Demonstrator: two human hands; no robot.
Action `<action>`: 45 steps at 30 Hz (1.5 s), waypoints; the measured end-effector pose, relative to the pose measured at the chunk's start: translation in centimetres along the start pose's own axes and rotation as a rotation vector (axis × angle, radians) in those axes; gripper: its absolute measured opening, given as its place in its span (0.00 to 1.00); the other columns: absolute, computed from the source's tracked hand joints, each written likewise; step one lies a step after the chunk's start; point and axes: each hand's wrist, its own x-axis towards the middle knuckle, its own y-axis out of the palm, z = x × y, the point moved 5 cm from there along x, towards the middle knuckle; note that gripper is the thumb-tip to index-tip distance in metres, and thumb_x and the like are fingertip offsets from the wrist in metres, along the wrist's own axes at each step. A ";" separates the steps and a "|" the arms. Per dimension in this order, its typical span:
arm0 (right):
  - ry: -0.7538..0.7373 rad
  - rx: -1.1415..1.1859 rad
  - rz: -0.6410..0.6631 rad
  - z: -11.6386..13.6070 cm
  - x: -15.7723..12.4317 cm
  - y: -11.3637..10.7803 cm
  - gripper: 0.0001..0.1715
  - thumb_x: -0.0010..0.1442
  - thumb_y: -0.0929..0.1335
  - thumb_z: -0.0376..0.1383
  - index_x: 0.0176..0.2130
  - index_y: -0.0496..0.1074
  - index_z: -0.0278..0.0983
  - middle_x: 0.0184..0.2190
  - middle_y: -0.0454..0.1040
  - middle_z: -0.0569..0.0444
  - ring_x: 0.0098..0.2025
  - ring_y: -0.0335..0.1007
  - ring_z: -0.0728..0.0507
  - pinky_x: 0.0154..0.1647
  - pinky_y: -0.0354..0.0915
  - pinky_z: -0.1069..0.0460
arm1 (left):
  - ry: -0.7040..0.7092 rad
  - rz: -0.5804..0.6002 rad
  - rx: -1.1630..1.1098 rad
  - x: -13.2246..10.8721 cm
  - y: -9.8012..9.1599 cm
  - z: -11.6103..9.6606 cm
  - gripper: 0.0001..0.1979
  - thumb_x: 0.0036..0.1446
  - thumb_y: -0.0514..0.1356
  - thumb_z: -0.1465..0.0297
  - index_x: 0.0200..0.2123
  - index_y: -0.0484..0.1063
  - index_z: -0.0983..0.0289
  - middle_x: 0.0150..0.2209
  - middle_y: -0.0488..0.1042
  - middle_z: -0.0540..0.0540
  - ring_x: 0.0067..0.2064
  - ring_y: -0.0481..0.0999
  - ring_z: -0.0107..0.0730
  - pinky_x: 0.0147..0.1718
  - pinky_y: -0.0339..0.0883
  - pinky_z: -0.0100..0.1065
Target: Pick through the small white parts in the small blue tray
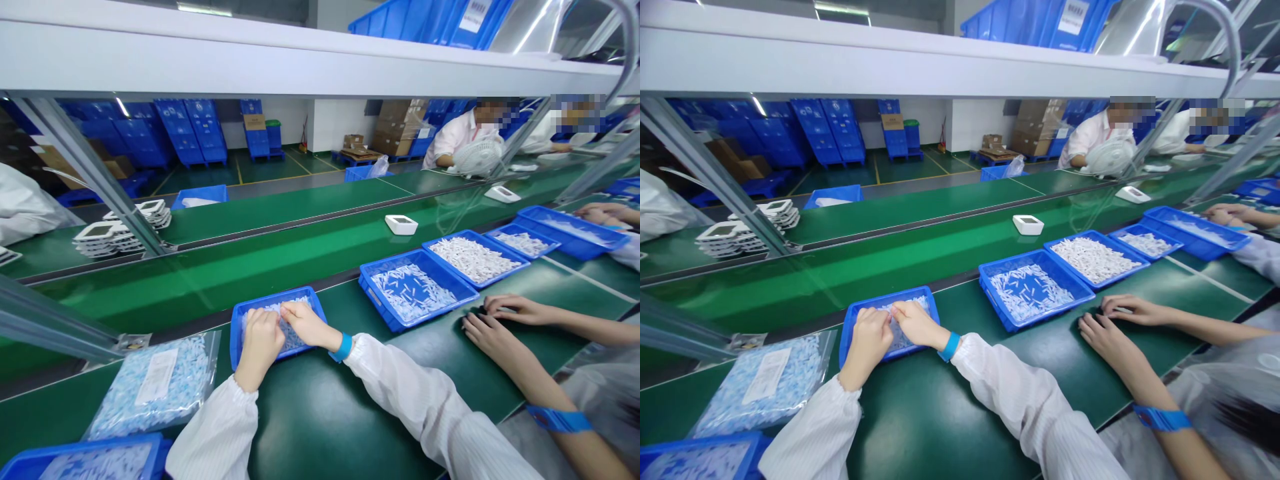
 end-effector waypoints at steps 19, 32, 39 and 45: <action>0.039 0.241 0.013 -1.1 0.5 0.8 0.25 0.63 0.58 0.50 0.22 0.57 0.37 0.19 0.56 0.60 0.24 0.51 0.51 0.26 0.50 0.54 | -0.030 0.068 -0.036 0.1 0.4 -0.1 0.11 0.49 0.50 0.82 0.24 0.67 0.63 0.24 0.70 0.56 0.32 0.67 0.39 0.34 0.56 0.39; 0.131 0.572 -0.087 -1.3 0.6 0.4 0.30 0.55 0.63 0.57 0.19 0.56 0.36 0.16 0.52 0.62 0.19 0.44 0.53 0.21 0.45 0.55 | -0.063 0.018 -0.057 0.4 -1.4 -0.5 0.10 0.61 0.49 0.73 0.34 0.70 0.64 0.30 0.72 0.56 0.36 0.66 0.40 0.38 0.53 0.41; 0.069 0.418 -0.118 -0.8 0.4 0.0 0.28 0.60 0.61 0.54 0.21 0.59 0.36 0.19 0.54 0.60 0.23 0.48 0.51 0.24 0.49 0.55 | -0.044 0.033 -0.145 0.6 -1.6 -0.4 0.12 0.63 0.47 0.72 0.30 0.68 0.63 0.29 0.71 0.54 0.35 0.66 0.37 0.37 0.54 0.39; 0.032 0.358 -0.051 0.2 0.1 -0.2 0.27 0.63 0.58 0.53 0.23 0.57 0.36 0.20 0.54 0.60 0.24 0.49 0.51 0.25 0.50 0.55 | -0.034 0.050 -0.204 0.6 -1.0 0.0 0.12 0.62 0.46 0.72 0.28 0.65 0.62 0.27 0.68 0.54 0.34 0.65 0.36 0.36 0.56 0.38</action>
